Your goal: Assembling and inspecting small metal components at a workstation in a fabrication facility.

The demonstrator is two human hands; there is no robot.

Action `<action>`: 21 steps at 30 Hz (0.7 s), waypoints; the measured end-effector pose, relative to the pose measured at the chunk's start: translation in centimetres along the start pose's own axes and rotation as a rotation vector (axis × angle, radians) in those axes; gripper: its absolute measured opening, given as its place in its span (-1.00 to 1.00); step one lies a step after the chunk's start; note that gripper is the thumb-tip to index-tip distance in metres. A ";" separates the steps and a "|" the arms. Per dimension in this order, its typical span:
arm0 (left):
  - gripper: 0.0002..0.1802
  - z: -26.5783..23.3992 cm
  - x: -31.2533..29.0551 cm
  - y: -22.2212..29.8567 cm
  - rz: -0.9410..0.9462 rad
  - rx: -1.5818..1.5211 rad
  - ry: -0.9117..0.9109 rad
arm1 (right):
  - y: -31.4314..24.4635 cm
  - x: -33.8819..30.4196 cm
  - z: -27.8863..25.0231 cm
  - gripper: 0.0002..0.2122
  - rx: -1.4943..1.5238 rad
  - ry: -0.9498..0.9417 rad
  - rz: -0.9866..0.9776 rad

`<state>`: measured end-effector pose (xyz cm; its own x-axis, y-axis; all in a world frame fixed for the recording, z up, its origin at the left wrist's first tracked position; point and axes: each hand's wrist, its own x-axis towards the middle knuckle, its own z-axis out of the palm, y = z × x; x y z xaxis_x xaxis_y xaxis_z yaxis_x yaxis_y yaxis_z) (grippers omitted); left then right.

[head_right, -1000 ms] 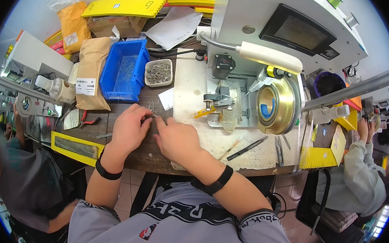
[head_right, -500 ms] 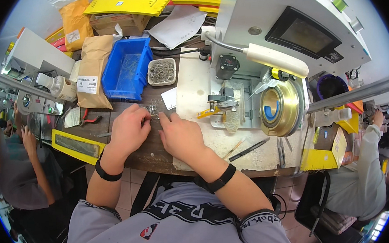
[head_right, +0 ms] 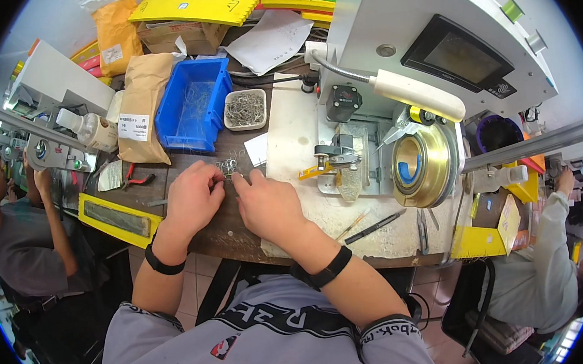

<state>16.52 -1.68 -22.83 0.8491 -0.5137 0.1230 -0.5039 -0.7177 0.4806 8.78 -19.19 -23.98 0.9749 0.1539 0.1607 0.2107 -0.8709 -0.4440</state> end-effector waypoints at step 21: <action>-0.93 0.4 1.4 -0.5 0.030 -0.044 0.016 | 0.2 0.4 0.2 -0.60 -0.019 -0.040 0.029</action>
<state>17.90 -2.20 -23.21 0.8362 -0.5268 0.1522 -0.5221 -0.6802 0.5145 9.25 -19.19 -24.13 0.9827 0.1468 0.1127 0.1814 -0.8841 -0.4307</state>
